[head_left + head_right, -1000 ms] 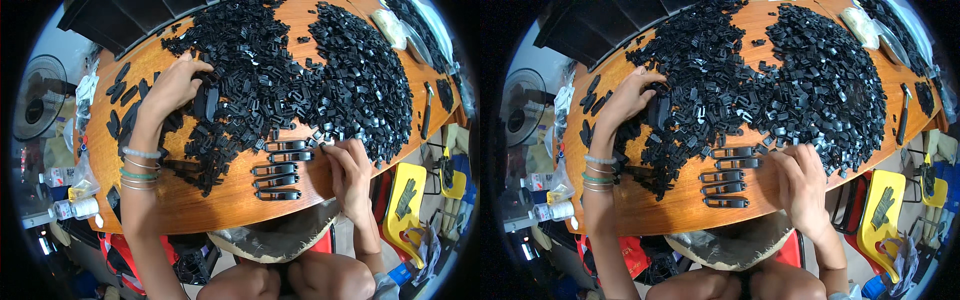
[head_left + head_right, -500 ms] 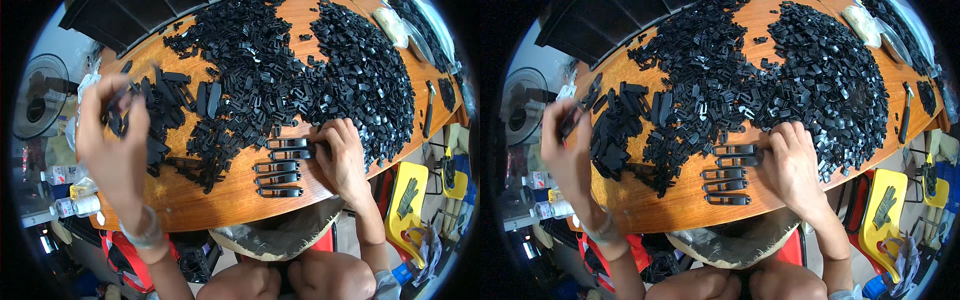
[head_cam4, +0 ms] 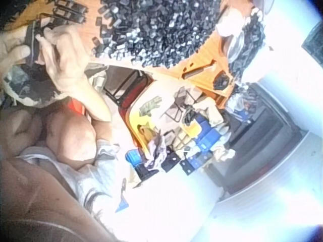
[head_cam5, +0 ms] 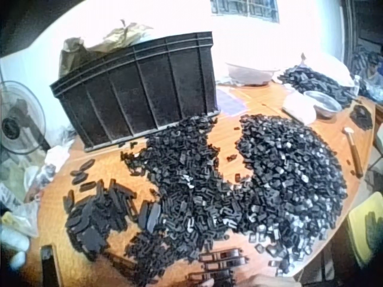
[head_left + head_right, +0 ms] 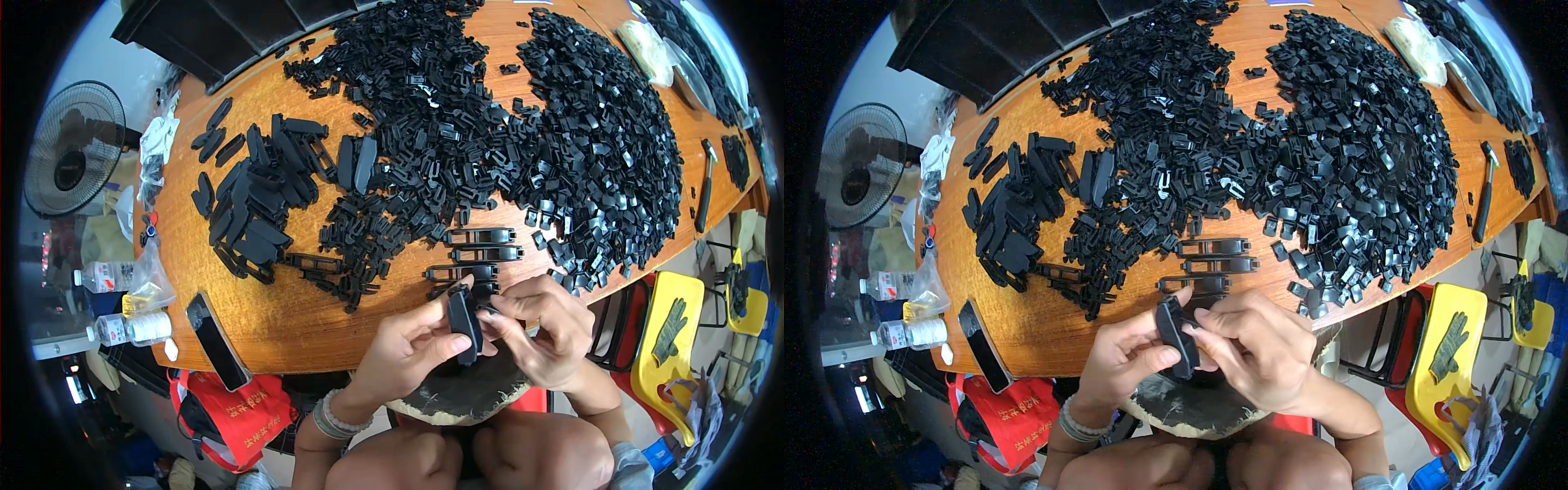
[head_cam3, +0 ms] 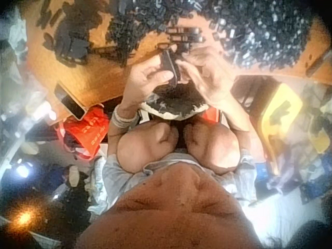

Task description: The person assembles small black plastic parts into larger units on a wooden table, securing them with a rubber mallet.

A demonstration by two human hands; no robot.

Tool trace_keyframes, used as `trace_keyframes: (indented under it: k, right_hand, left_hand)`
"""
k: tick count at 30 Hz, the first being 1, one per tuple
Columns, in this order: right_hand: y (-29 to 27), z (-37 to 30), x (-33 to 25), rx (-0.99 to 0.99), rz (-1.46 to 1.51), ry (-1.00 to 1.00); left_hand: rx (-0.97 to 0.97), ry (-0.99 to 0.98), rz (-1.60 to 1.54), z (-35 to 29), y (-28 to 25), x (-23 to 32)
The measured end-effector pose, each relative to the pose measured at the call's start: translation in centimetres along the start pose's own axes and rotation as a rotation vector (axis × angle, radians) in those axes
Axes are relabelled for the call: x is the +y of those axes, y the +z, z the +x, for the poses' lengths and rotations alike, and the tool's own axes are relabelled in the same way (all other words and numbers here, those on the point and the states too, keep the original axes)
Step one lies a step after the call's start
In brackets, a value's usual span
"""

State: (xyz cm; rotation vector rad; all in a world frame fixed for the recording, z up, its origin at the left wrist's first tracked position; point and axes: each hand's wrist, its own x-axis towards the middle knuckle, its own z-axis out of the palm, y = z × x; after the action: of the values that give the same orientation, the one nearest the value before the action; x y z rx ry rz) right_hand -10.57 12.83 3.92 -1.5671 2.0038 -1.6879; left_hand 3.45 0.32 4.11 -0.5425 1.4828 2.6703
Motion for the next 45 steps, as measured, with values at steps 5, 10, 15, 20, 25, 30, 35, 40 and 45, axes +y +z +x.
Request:
trace_keyframes:
  k: [5, 10, 15, 20, 25, 30, 35, 40, 45]
  right_hand:
    - [0.7, -0.3, -0.4, -0.010, -0.200, -0.076]
    - [0.9, -1.0, -0.4, -0.058, -0.298, -0.174]
    - [0.1, -1.0, -0.5, -0.141, -0.320, -0.205]
    - [0.1, -0.9, 0.0, -0.071, -0.266, -0.179]
    - [0.2, -0.6, 0.6, -0.038, -0.231, -0.228]
    - [-0.3, -0.8, 1.1, 0.035, -0.324, -0.223]
    - [-0.2, -0.6, 1.1, 0.015, -0.344, -0.270]
    - [-0.1, -0.4, 1.0, -0.012, -0.364, -0.274]
    - [-0.5, -0.2, 1.0, -0.127, -0.349, -0.290]
  left_hand:
    - [0.087, 0.049, 0.086, -0.1, 1.0, -0.8]
    - [0.173, 0.061, 0.110, -0.1, 0.9, -1.2]
    - [0.162, 0.062, 0.147, -0.1, 1.0, -1.1]
    - [0.102, 0.104, 0.218, -0.1, 0.9, -1.0]
    - [0.131, 0.013, 0.025, 0.3, 1.3, 0.0]
    - [0.083, -0.102, -0.066, 0.5, 1.2, 0.2]
    - [0.044, -0.017, -0.064, 0.6, 0.7, -0.5]
    - [-0.044, 0.010, -0.082, 0.7, 0.4, -0.6]
    - [0.110, -0.023, -0.079, 0.6, 0.7, -0.4]
